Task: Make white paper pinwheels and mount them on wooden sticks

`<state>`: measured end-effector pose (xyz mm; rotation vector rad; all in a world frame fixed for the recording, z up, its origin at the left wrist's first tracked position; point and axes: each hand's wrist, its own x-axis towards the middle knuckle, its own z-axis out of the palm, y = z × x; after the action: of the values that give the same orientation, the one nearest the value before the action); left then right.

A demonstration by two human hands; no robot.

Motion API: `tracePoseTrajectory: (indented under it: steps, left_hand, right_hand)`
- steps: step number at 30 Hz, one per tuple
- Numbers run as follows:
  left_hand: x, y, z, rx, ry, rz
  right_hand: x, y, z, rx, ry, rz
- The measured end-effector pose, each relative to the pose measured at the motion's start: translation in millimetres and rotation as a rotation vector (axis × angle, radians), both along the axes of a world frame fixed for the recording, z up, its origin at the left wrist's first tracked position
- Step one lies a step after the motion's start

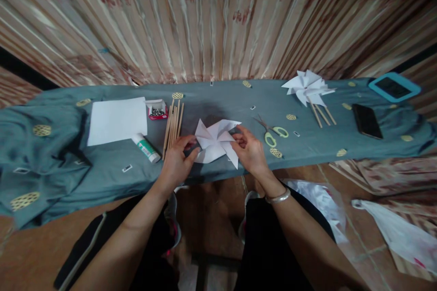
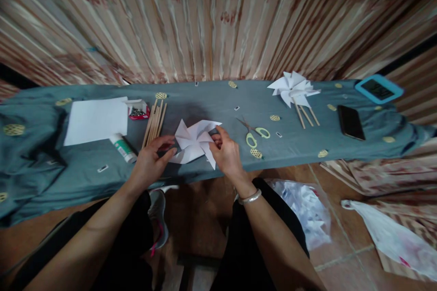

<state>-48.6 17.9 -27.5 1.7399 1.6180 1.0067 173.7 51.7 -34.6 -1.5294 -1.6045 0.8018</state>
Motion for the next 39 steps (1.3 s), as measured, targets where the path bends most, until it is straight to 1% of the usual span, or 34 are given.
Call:
tracePoseTrajectory:
  steps: [2, 4, 6, 8, 10, 12, 14, 15, 18, 21, 24, 27, 31, 35, 39]
  left_hand:
    - [-0.8, 1.4, -4.4, -0.003, -0.115, 0.068]
    - [0.6, 3.1, -7.3, -0.034, -0.274, 0.132]
    - [4.2, 4.5, -6.0, -0.118, -0.463, 0.183]
    - [8.7, 5.2, 0.6, -0.241, -0.655, 0.204]
    - [13.0, 4.9, 10.9, -0.371, -0.826, 0.145]
    - [16.2, 4.5, 21.9, -0.476, -0.956, -0.002]
    - [17.9, 4.5, 30.2, -0.528, -1.035, -0.097]
    - [18.2, 4.7, 33.0, -0.543, -1.058, -0.11]
    - [17.2, 5.7, 37.1, -0.575, -1.071, -0.08]
    - [16.5, 6.4, 38.9, -0.564, -1.065, -0.05]
    - [19.9, 6.1, 39.4, -0.565, -1.107, -0.011]
    - [27.0, 5.0, 36.6, -0.609, -1.136, 0.06]
    - [35.7, 4.0, 29.9, -0.579, -1.146, 0.178]
    - [41.0, 3.2, 23.9, -0.561, -1.203, 0.203]
    - [44.8, 4.0, 18.4, -0.549, -1.262, 0.217]
  right_hand:
    - [0.0, 0.4, -0.5, 0.012, 0.098, -0.011]
    - [0.1, 2.1, 0.2, 0.017, 0.218, -0.028]
    - [0.1, 4.7, 2.4, 0.014, 0.35, -0.054]
    - [-0.5, 7.6, 5.8, 0.006, 0.469, -0.087]
    - [-1.6, 9.3, 9.8, -0.009, 0.555, -0.111]
    - [-3.5, 9.4, 13.4, -0.028, 0.602, -0.11]
    - [-6.1, 8.0, 15.7, -0.043, 0.618, -0.089]
    - [-7.4, 7.2, 16.1, -0.046, 0.622, -0.078]
    - [-10.2, 5.2, 15.6, -0.044, 0.631, -0.041]
    - [-10.3, 5.0, 14.7, -0.027, 0.625, 0.008]
    - [-9.5, 5.1, 15.7, -0.023, 0.634, 0.02]
    - [-10.2, 4.1, 17.2, -0.035, 0.653, 0.019]
    - [-12.3, 1.2, 17.7, -0.025, 0.641, 0.047]
    - [-11.5, -1.8, 20.2, -0.019, 0.596, 0.089]
    - [-5.6, -0.6, 26.1, 0.067, 0.497, 0.04]
